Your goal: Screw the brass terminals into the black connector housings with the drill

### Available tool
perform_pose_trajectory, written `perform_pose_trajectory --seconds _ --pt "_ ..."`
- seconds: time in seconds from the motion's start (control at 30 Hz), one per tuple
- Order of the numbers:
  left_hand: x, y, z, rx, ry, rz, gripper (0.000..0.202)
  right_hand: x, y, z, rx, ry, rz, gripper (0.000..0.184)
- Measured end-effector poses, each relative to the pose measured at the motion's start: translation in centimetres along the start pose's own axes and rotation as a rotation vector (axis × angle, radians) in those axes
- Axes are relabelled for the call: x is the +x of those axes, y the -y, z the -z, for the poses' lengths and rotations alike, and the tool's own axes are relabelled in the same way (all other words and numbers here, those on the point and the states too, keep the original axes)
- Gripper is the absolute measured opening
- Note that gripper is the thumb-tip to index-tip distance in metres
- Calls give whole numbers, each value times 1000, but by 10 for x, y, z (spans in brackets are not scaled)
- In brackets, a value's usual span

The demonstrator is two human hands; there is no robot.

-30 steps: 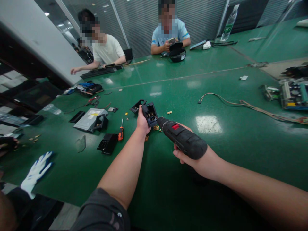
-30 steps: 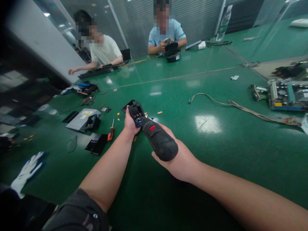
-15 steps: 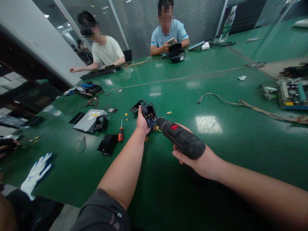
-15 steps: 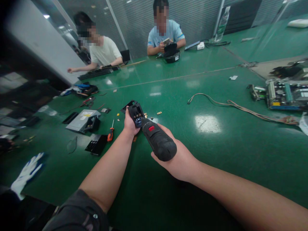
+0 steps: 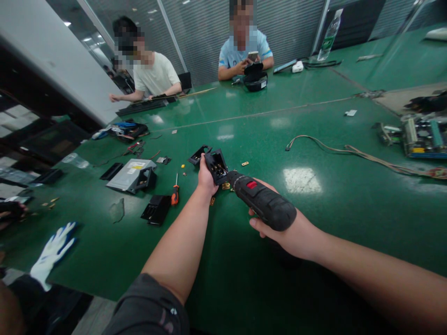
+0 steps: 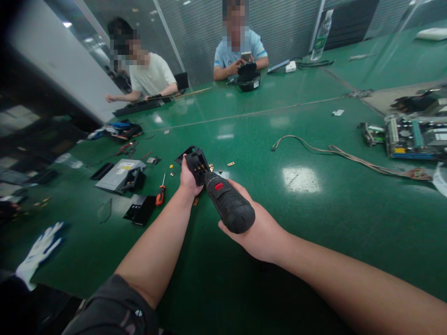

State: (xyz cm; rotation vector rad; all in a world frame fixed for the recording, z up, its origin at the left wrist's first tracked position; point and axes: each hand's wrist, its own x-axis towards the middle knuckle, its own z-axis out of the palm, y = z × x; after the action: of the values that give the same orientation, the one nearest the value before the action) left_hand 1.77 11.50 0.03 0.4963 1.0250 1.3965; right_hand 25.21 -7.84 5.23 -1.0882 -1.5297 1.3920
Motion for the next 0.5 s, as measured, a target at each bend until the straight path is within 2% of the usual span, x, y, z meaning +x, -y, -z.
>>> perform_pose_trajectory --seconds 0.27,0.5 --pt "-2 -2 -2 4 -8 3 73 -1 5 1 5 12 -19 110" --pt "-3 -2 -4 8 0 3 75 1 -1 2 -44 8 61 107"
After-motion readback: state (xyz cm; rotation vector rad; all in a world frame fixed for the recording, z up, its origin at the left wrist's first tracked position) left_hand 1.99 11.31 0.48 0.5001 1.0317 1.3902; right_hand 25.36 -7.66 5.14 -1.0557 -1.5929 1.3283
